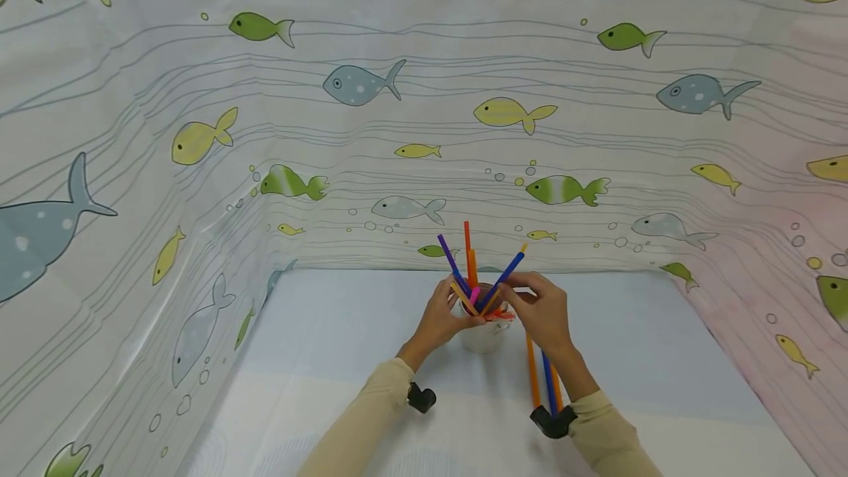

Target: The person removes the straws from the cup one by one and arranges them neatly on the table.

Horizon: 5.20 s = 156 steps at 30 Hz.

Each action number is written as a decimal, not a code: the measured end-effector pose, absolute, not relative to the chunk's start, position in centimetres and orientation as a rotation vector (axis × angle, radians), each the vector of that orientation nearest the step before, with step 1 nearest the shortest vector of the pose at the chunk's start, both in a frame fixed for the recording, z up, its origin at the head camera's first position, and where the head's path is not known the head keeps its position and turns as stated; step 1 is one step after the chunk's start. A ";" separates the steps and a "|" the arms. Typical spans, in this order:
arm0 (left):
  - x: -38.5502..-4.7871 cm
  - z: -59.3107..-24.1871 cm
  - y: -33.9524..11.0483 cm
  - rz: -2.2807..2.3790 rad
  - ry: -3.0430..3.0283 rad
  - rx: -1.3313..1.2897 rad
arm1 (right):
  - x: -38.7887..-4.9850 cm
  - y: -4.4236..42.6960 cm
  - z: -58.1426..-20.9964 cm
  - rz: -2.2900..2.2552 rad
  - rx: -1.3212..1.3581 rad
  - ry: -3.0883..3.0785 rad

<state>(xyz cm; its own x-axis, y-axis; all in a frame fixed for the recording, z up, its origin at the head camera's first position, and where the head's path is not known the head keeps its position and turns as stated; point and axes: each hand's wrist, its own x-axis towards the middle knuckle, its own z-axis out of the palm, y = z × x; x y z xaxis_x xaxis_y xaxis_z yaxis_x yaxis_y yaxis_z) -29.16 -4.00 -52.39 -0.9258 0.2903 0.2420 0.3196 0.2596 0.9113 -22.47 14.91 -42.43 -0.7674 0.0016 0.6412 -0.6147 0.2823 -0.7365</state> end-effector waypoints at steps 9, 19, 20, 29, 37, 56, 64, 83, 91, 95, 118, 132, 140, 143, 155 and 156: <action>-29.2 -52.6 -4.0 -1.762 -2.491 -0.581 | -21.9 16.3 -40.3 1.419 0.499 -2.002; -29.2 -52.6 -3.9 -1.753 -2.454 -0.663 | -22.3 19.9 -40.2 1.517 0.445 -1.887; -29.2 -52.6 -3.9 -1.756 -2.456 -0.661 | -22.2 20.3 -39.9 1.517 0.431 -1.887; -29.4 -52.6 -4.0 -1.774 -2.440 -0.678 | -21.1 23.1 -37.9 1.503 0.275 -1.893; -29.4 -52.7 -4.2 -1.752 -2.422 -0.695 | -21.7 24.9 -39.2 1.497 0.179 -1.960; -29.4 -52.9 -4.2 -1.790 -2.437 -0.655 | -25.1 27.2 -46.5 1.387 -0.144 -2.354; -29.6 -53.3 -4.2 -1.789 -2.426 -0.681 | -25.7 27.9 -50.0 1.342 -0.283 -2.492; -29.5 -53.1 -4.2 -1.785 -2.427 -0.692 | -25.9 27.2 -55.5 1.345 -0.401 -2.637; -29.5 -53.0 -4.1 -1.771 -2.438 -0.690 | -25.8 26.9 -56.0 1.314 -0.437 -2.663; -29.5 -53.1 -4.1 -1.751 -2.442 -0.679 | -25.7 26.8 -56.3 1.318 -0.430 -2.674; -29.4 -53.2 -4.2 -1.788 -2.436 -0.668 | -25.6 25.9 -56.9 1.309 -0.376 -2.698; -29.5 -53.0 -4.2 -1.814 -2.413 -0.706 | -25.4 25.6 -56.5 1.221 -0.336 -2.710; -29.7 -52.9 -4.1 -1.820 -2.399 -0.717 | -25.4 25.6 -56.2 1.182 -0.340 -2.706; -29.7 -53.0 -4.1 -1.826 -2.399 -0.717 | -25.4 25.7 -55.7 1.147 -0.329 -2.677; -29.4 -53.0 -4.5 -1.799 -2.427 -0.675 | -25.3 22.4 -49.2 1.092 0.037 -2.432; -29.4 -53.0 -4.5 -1.801 -2.426 -0.677 | -25.3 21.9 -48.8 1.110 0.079 -2.415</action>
<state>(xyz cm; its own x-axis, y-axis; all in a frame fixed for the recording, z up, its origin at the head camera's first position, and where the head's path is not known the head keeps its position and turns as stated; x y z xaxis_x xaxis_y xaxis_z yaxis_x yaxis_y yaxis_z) -29.38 -4.47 -53.04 -0.9035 0.3158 0.2896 0.3686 0.2282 0.9011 -25.29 21.92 -48.80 -0.8842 0.1429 0.4447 -0.2444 0.6699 -0.7011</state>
